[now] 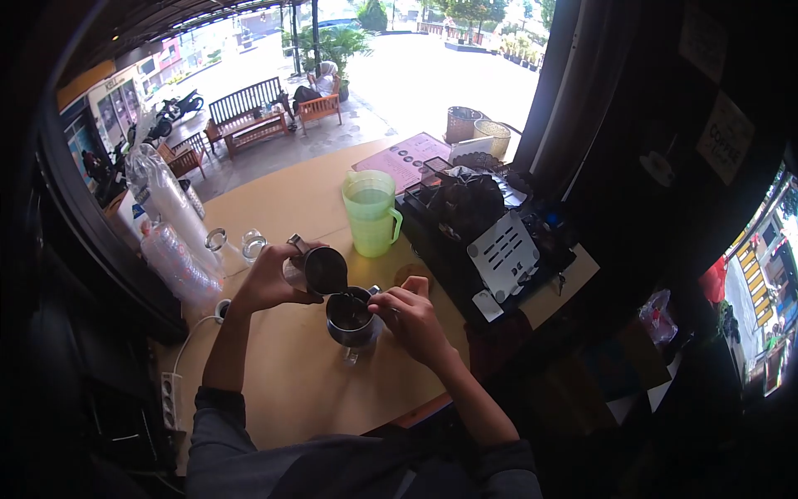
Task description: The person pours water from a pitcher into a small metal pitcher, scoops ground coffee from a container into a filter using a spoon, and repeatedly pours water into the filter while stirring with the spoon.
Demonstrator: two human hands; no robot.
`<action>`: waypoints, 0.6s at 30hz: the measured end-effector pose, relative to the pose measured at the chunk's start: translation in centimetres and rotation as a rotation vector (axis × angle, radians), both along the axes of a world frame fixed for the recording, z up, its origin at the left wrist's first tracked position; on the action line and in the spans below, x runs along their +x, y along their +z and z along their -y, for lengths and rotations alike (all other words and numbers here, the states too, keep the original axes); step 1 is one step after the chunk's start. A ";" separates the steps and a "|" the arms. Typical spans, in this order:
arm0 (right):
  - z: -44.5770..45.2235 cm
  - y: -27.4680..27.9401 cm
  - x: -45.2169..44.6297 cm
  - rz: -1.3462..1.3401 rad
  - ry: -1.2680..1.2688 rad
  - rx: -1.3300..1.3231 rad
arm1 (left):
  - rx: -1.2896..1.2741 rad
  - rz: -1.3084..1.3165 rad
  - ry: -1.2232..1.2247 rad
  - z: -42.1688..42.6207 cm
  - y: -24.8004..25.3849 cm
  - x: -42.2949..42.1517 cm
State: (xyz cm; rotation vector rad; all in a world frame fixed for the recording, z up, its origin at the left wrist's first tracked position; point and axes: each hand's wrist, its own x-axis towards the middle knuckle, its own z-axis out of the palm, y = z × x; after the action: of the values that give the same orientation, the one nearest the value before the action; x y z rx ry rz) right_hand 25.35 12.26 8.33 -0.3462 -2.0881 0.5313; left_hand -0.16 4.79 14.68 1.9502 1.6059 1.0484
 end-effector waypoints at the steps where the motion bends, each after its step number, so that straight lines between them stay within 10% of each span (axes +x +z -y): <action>1: 0.0 0.1 0.2 0.000 0.003 0.003 | 0.003 0.000 0.003 0.0 0.1 0.2; 18: 0.8 1.1 -0.4 0.039 0.014 0.039 | -0.009 0.066 -0.041 0.0 -0.2 -0.4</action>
State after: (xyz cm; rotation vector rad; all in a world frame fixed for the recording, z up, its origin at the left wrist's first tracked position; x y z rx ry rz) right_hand 24.94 11.42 9.48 -0.3219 -2.1372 0.4953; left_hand -0.60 4.83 14.46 1.9142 1.5265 1.0759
